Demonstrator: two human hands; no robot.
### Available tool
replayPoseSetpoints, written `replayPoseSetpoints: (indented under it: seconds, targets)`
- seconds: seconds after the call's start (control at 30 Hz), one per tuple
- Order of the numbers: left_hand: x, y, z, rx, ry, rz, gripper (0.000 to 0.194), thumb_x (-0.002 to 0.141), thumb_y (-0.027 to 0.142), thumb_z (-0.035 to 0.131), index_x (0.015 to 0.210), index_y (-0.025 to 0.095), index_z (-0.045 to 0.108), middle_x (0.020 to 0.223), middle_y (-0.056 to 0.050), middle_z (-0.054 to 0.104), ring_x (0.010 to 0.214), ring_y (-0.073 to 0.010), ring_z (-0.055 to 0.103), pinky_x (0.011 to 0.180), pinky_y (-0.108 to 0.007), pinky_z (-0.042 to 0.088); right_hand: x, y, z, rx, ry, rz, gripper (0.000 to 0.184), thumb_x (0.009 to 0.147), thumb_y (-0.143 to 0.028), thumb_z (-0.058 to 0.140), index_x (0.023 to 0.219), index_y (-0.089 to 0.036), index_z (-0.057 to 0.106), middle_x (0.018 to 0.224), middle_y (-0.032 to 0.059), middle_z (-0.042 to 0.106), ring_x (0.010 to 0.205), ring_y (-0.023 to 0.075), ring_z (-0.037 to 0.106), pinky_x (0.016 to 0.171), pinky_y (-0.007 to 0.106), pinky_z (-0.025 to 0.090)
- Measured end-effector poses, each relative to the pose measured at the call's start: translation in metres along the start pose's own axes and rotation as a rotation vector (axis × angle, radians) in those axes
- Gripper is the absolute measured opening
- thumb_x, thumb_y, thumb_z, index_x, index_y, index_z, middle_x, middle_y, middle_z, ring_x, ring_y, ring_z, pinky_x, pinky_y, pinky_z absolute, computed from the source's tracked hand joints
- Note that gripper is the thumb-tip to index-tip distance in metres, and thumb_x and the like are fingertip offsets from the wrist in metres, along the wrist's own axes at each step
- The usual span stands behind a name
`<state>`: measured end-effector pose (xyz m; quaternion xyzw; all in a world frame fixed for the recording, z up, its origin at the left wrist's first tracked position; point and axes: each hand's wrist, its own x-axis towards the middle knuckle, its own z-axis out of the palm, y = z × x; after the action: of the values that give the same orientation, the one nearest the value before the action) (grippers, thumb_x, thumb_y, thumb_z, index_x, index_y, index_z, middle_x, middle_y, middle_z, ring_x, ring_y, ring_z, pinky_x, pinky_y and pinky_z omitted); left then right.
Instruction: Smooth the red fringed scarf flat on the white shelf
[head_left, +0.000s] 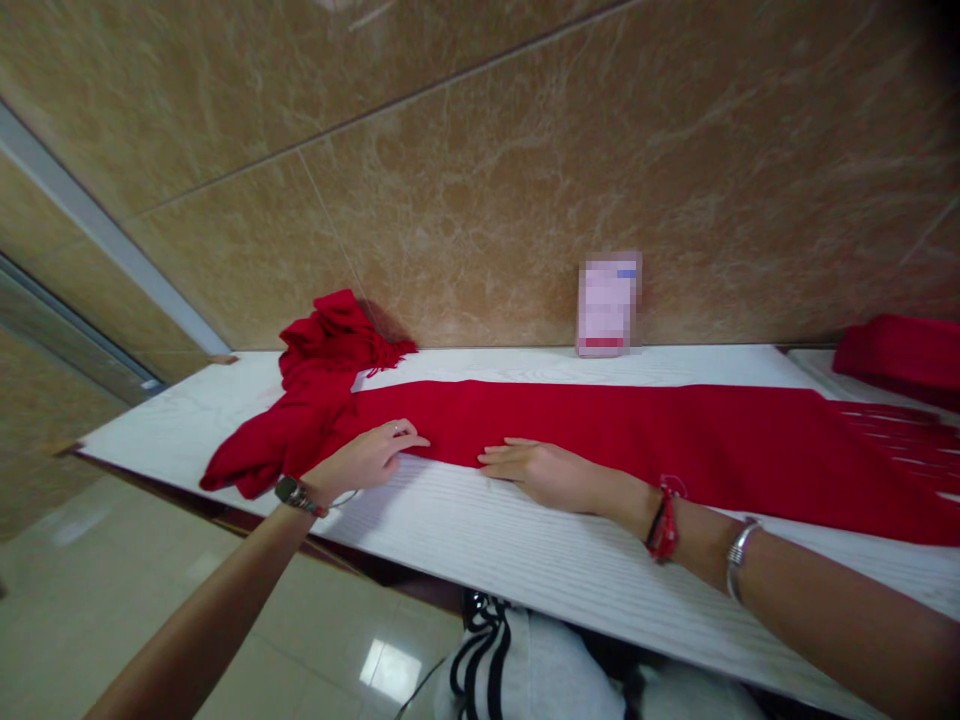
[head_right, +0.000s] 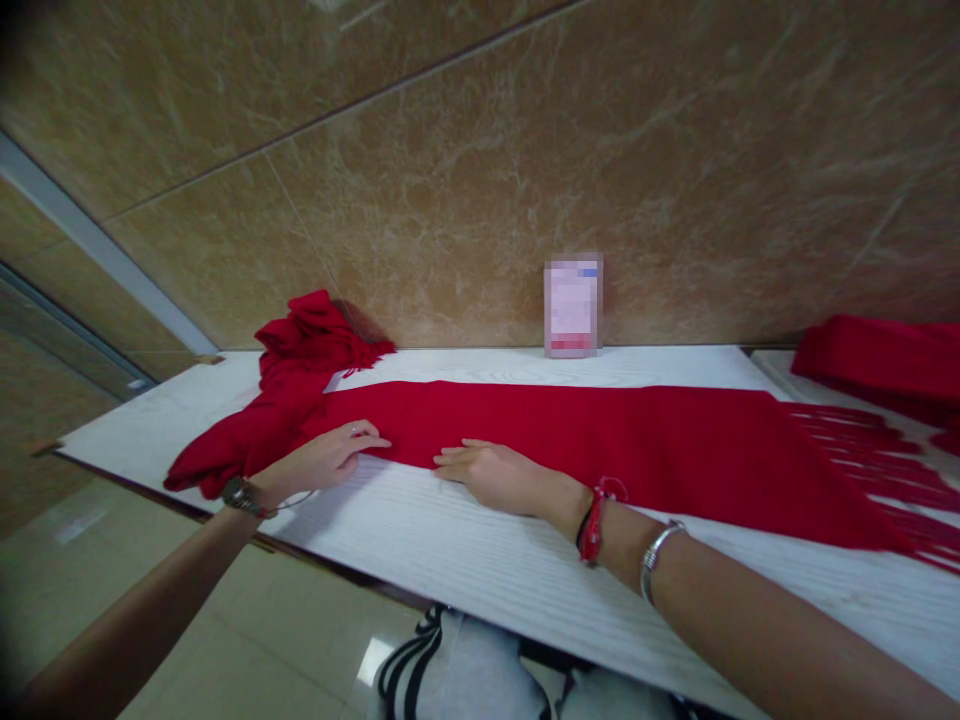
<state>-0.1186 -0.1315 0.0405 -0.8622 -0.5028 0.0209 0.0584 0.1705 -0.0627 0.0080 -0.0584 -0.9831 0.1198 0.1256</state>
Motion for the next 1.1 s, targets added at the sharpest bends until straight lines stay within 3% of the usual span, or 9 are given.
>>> replayPoseSetpoints:
  seconds: [0.17, 0.3, 0.37, 0.5, 0.57, 0.67, 0.83, 0.93, 1.1]
  targets:
    - [0.031, 0.014, -0.012, -0.13, 0.096, 0.012, 0.033, 0.086, 0.014, 0.037, 0.11, 0.017, 0.059, 0.111, -0.006, 0.053, 0.104, -0.0156, 0.049, 0.095, -0.028, 0.037, 0.001, -0.004, -0.001, -0.033, 0.005, 0.053, 0.041, 0.089, -0.016, 0.037, 0.129, -0.012, 0.045, 0.132, 0.0087, 0.047, 0.125, 0.0181, 0.037, 0.107, 0.039, 0.024]
    - [0.063, 0.018, 0.0, -0.084, 0.067, 0.075, 0.033, 0.089, 0.017, 0.035, 0.116, 0.019, 0.055, 0.12, -0.006, 0.052, 0.11, -0.0164, 0.045, 0.099, -0.031, 0.034, 0.0, -0.003, 0.0, -0.056, -0.014, 0.104, 0.042, 0.091, -0.024, 0.035, 0.131, -0.015, 0.043, 0.135, 0.0077, 0.044, 0.128, 0.0195, 0.032, 0.107, 0.043, 0.021]
    - [0.069, 0.009, 0.009, -0.026, 0.041, 0.013, 0.034, 0.09, 0.019, 0.036, 0.12, 0.02, 0.051, 0.121, -0.006, 0.05, 0.11, -0.017, 0.046, 0.097, -0.031, 0.036, 0.0, -0.003, 0.001, -0.058, -0.023, 0.095, 0.042, 0.091, -0.025, 0.033, 0.131, -0.015, 0.042, 0.135, 0.0067, 0.043, 0.128, 0.0187, 0.031, 0.108, 0.042, 0.02]
    - [0.067, -0.014, 0.018, 0.116, 0.012, -0.307, 0.036, 0.091, 0.025, 0.036, 0.125, 0.021, 0.046, 0.12, -0.01, 0.049, 0.107, -0.021, 0.048, 0.087, -0.037, 0.043, 0.0, -0.002, 0.002, -0.06, -0.014, 0.072, 0.042, 0.092, -0.024, 0.032, 0.131, -0.014, 0.041, 0.136, 0.0071, 0.042, 0.128, 0.019, 0.032, 0.107, 0.042, 0.02]
    - [0.067, -0.015, 0.018, 0.153, 0.009, -0.413, 0.038, 0.091, 0.026, 0.034, 0.126, 0.017, 0.045, 0.12, -0.014, 0.048, 0.107, -0.0255, 0.049, 0.082, -0.042, 0.045, 0.0, -0.002, 0.002, -0.056, 0.001, 0.073, 0.042, 0.091, -0.023, 0.033, 0.131, -0.014, 0.042, 0.136, 0.0077, 0.043, 0.128, 0.0189, 0.032, 0.107, 0.043, 0.021]
    - [0.076, 0.002, 0.017, 0.158, 0.021, -0.416, 0.041, 0.092, 0.03, 0.031, 0.13, 0.016, 0.041, 0.131, -0.018, 0.041, 0.118, -0.0297, 0.041, 0.087, -0.048, 0.04, 0.0, -0.002, 0.003, -0.052, 0.013, 0.074, 0.041, 0.091, -0.022, 0.034, 0.13, -0.014, 0.044, 0.134, 0.0088, 0.044, 0.127, 0.0185, 0.034, 0.107, 0.043, 0.021]
    - [0.094, 0.024, 0.025, -0.051, -0.064, -0.277, 0.045, 0.095, 0.036, 0.021, 0.139, 0.027, 0.024, 0.147, -0.007, 0.019, 0.134, -0.0248, 0.017, 0.101, -0.048, 0.025, 0.0, 0.0, 0.006, -0.061, 0.03, 0.067, 0.04, 0.09, -0.023, 0.036, 0.128, -0.014, 0.046, 0.133, 0.0089, 0.046, 0.127, 0.0188, 0.034, 0.107, 0.042, 0.022]
    - [0.096, 0.01, 0.03, -0.105, -0.134, -0.411, 0.049, 0.094, 0.041, 0.019, 0.14, 0.027, 0.019, 0.148, -0.006, 0.016, 0.134, -0.0257, 0.014, 0.103, -0.049, 0.022, -0.001, 0.001, 0.006, -0.064, 0.028, 0.055, 0.041, 0.091, -0.023, 0.035, 0.129, -0.014, 0.045, 0.134, 0.0091, 0.045, 0.127, 0.0186, 0.034, 0.107, 0.042, 0.021]
    - [0.099, -0.001, 0.03, -0.057, -0.093, -0.577, 0.054, 0.093, 0.039, 0.02, 0.139, 0.012, 0.023, 0.145, -0.02, 0.017, 0.133, -0.033, 0.015, 0.1, -0.055, 0.021, 0.0, -0.001, 0.004, -0.069, 0.005, 0.071, 0.041, 0.09, -0.022, 0.035, 0.129, -0.013, 0.044, 0.135, 0.0086, 0.044, 0.127, 0.0191, 0.034, 0.107, 0.042, 0.022]
